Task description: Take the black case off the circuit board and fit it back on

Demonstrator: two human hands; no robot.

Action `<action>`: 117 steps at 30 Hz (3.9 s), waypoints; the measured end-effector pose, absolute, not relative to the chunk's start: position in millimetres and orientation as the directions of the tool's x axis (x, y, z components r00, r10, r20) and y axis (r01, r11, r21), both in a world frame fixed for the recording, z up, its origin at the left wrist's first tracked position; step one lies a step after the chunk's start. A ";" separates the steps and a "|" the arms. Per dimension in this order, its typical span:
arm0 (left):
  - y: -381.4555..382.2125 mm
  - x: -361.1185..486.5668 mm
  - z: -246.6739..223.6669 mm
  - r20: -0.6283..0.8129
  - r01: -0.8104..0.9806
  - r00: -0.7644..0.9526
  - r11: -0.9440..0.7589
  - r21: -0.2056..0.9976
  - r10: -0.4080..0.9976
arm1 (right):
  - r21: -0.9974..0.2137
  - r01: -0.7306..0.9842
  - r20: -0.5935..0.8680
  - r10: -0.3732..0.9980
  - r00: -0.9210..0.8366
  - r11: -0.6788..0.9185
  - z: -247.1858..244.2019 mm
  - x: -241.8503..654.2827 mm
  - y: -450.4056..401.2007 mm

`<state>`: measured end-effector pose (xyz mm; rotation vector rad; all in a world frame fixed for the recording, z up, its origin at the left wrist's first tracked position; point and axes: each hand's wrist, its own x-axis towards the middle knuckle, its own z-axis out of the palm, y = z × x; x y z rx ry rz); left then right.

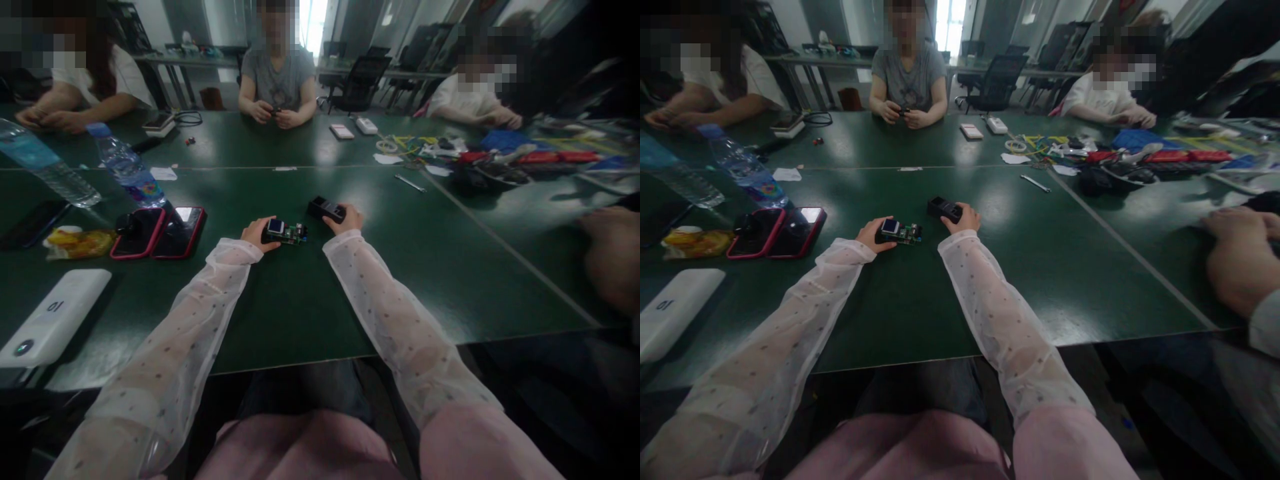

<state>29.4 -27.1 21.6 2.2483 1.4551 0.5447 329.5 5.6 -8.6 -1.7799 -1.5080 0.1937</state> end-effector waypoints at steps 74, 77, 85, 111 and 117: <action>-37.2 28.3 10.0 0.102 0.814 0.313 -0.322 0.483 0.944 | -0.565 0.524 0.503 0.769 -0.394 0.638 -8.6 267.4 -34.2; -34.9 27.9 8.3 0.111 0.807 0.319 -0.331 0.489 0.941 | -0.635 0.503 0.463 0.810 -0.359 0.586 -9.0 268.0 -35.2; -32.8 26.8 9.8 0.092 0.803 0.330 -0.331 0.496 0.939 | -0.900 0.283 0.221 0.907 -0.358 0.331 6.6 272.6 -38.1; -27.2 28.4 -0.3 0.188 0.799 0.288 -0.344 0.492 0.939 | -0.736 0.651 0.236 0.972 -0.009 0.185 -4.3 265.9 -26.6; -33.6 30.6 5.6 0.157 0.833 0.307 -0.345 0.432 0.939 | -0.711 0.655 0.308 0.951 -0.035 0.255 0.8 263.1 -36.1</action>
